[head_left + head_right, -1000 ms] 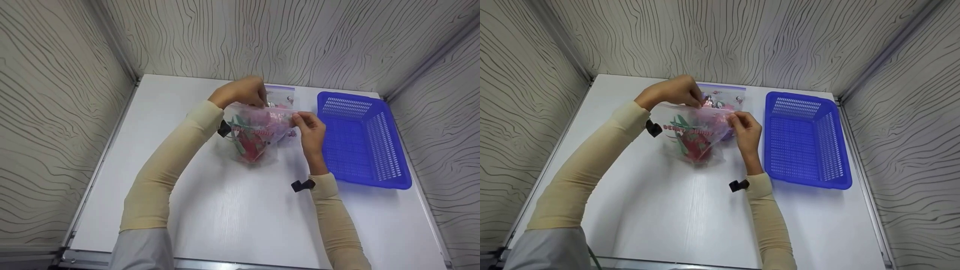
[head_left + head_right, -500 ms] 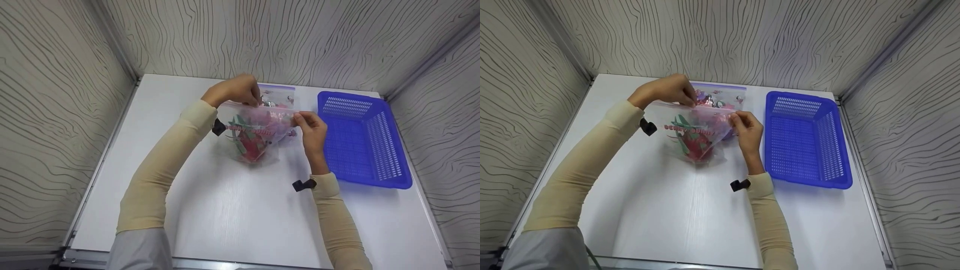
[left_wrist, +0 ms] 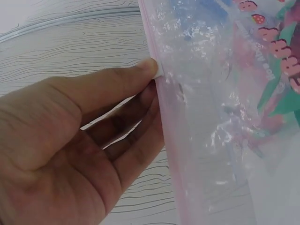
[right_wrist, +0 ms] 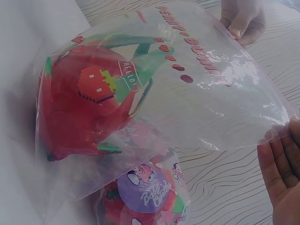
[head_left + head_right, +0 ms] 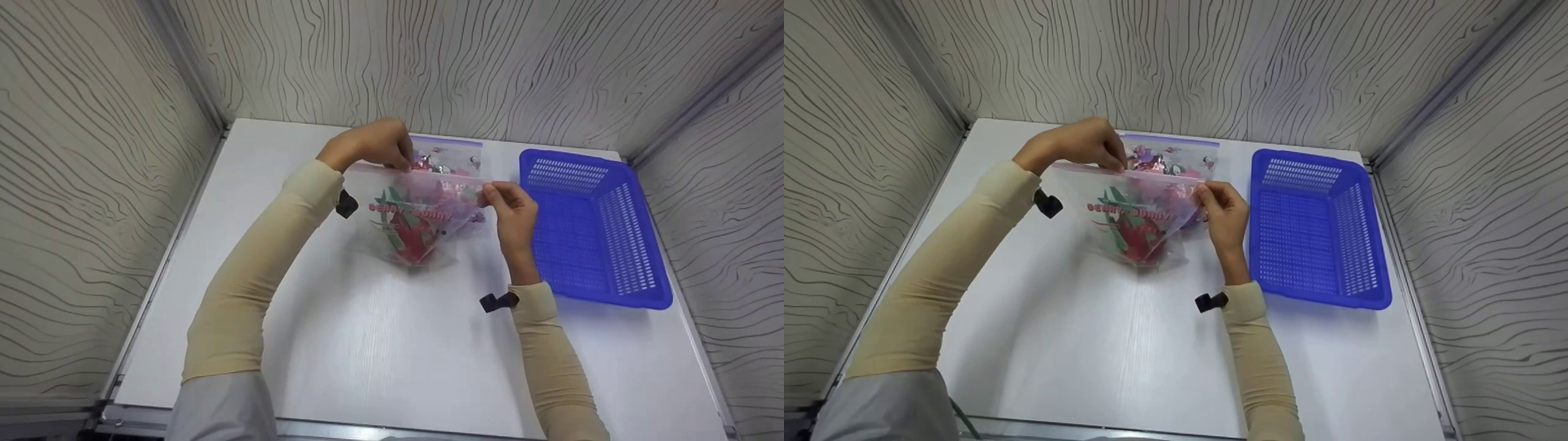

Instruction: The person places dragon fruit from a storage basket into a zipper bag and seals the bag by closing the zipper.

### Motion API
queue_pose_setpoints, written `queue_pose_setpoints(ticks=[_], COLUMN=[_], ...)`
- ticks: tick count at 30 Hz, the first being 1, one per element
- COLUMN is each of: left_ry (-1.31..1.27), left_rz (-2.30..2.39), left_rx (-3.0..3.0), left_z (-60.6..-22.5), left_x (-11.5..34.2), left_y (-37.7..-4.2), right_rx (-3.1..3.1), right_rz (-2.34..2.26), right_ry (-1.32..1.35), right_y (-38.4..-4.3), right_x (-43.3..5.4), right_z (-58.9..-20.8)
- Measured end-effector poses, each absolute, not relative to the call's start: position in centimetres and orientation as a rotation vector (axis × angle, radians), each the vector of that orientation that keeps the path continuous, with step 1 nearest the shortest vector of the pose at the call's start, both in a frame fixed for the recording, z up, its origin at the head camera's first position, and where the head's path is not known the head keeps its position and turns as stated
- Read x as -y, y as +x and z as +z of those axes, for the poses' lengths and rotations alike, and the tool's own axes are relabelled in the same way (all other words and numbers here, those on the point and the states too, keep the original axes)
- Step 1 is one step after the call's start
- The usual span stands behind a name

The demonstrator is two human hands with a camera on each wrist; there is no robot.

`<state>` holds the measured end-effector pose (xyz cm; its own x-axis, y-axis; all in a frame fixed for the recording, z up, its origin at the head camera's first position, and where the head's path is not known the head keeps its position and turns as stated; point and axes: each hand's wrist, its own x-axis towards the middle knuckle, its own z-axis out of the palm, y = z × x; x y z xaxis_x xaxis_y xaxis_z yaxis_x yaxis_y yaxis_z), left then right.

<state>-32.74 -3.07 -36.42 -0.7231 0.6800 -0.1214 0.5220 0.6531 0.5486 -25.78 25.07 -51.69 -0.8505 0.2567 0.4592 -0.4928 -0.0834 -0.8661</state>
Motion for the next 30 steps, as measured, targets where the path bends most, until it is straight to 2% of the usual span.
queue_pose_setpoints(ticks=[30], left_ry=[0.888], left_rz=[0.700], left_rx=[-2.603], left_z=[-36.5], left_x=[6.6], left_y=[-32.8], right_rx=[1.722], right_rz=[1.942], right_ry=[0.250], right_y=[-25.7], right_x=[-25.8], right_z=[-52.0])
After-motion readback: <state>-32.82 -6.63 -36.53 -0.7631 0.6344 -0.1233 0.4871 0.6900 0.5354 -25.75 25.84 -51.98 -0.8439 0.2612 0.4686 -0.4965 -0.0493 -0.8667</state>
